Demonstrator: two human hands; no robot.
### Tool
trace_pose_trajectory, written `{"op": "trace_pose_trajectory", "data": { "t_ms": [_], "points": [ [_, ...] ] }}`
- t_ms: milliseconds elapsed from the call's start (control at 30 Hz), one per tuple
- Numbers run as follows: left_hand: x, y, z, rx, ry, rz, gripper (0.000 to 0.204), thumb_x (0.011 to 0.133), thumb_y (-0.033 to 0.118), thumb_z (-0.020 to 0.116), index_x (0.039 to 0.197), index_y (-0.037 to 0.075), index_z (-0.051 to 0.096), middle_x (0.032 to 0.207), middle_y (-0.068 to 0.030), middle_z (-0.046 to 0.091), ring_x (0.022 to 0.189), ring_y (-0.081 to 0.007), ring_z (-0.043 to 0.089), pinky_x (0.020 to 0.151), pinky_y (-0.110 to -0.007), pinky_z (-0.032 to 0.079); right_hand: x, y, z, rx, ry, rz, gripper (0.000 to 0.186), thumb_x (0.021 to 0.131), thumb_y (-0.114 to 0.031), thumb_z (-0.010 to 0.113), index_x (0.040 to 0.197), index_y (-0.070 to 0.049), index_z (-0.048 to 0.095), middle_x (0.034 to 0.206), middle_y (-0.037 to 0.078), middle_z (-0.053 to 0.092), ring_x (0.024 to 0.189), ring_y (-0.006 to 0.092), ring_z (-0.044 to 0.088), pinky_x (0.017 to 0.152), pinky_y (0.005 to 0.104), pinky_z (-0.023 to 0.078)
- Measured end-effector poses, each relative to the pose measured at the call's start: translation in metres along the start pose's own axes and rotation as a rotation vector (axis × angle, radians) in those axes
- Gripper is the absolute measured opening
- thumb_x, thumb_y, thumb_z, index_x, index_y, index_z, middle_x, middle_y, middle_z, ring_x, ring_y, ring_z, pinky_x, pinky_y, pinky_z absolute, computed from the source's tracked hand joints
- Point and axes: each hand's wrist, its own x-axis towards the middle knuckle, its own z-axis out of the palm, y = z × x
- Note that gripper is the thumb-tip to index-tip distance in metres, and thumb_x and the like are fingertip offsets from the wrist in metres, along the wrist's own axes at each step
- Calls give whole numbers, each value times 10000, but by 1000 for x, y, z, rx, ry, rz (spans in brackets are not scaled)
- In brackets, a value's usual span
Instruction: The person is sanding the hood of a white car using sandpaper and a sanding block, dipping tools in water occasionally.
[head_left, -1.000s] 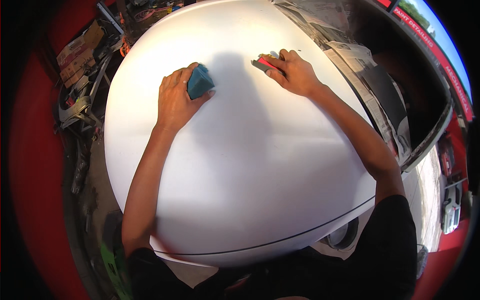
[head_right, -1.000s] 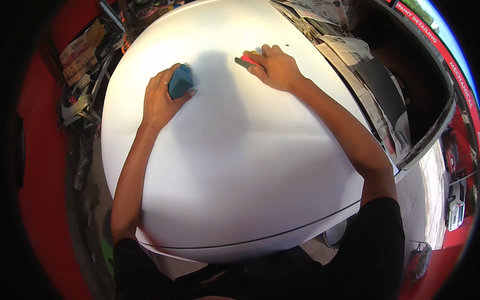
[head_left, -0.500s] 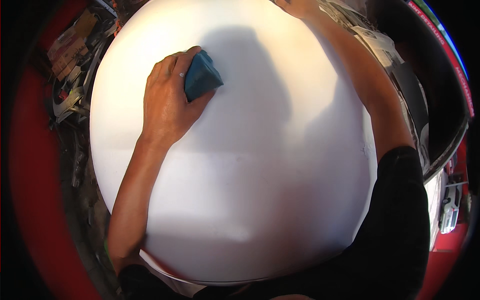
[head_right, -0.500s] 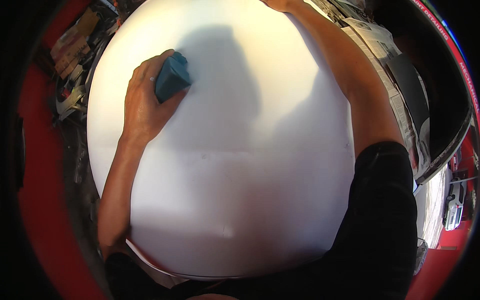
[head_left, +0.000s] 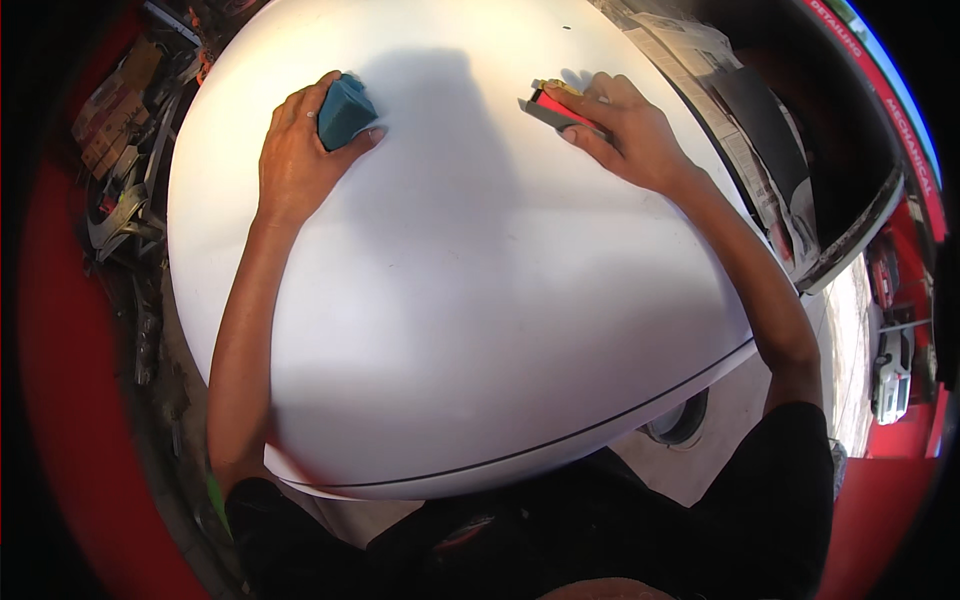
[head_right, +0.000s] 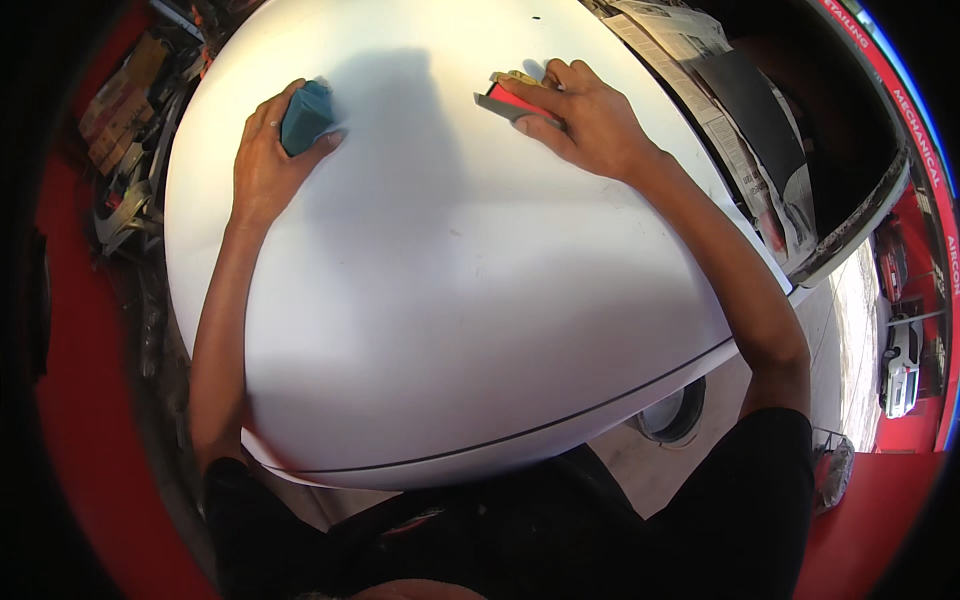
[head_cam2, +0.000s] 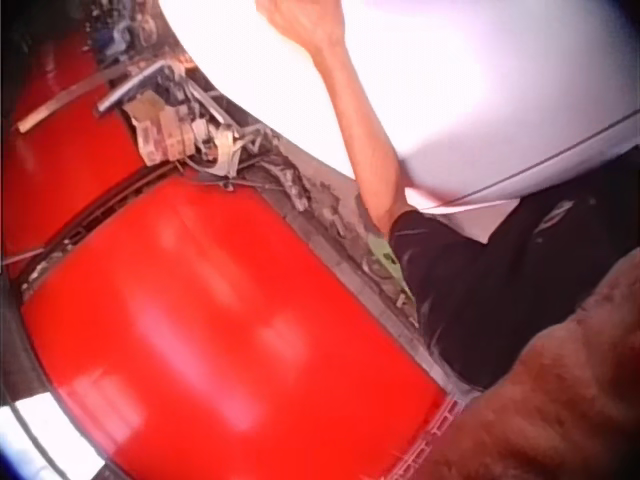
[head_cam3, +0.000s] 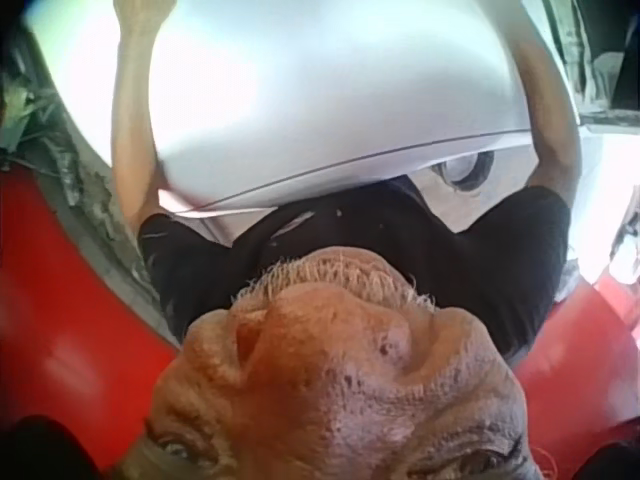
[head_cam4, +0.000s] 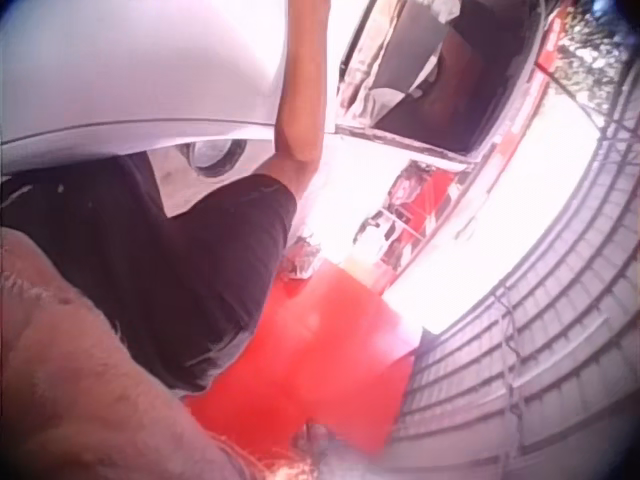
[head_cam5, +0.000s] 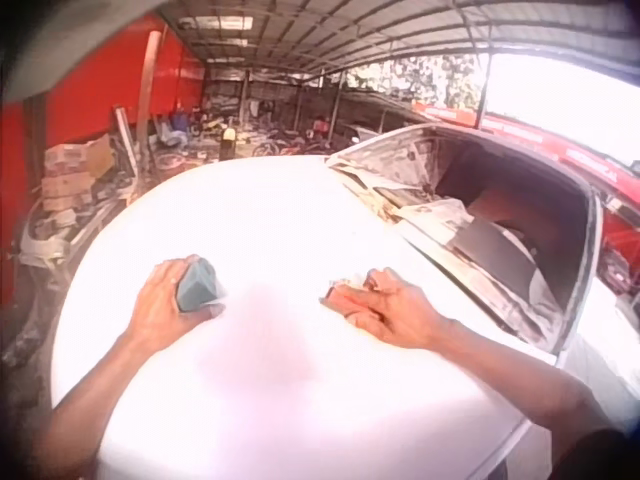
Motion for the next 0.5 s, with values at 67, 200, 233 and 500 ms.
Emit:
{"op": "trace_pose_trajectory", "data": {
  "t_ms": [67,200,233,500],
  "points": [
    [-1,2,1,15,-29,-10,763,829,362,864,1488,173,528,1403,-86,586,1324,-265,559,1100,-420,502,-43,2,-15,56,-32,-38,459,997,-428,627,1432,-282,642,1027,97,565,975,253,585,802,394,544],
    [2,1,5,60,-43,55,711,843,291,845,1472,152,544,1379,-85,601,1305,-268,571,1072,-415,515,-32,31,-5,168,-46,-130,489,978,-393,671,1442,-244,640,953,87,527,863,206,566,742,331,511],
    [3,0,6,73,-43,102,697,840,260,844,1463,146,554,1370,-83,607,1299,-270,575,1065,-413,517,-12,48,6,122,-15,-163,491,981,-392,667,1445,-234,637,927,81,516,834,191,560,731,315,506],
    [-1,2,-6,-66,-16,54,699,793,243,883,1422,142,595,1350,-81,622,1257,-283,605,1054,-426,523,277,186,116,23,127,350,528,989,-514,558,1282,-109,728,1198,253,710,1102,402,690,948,447,546]
  ]
}}
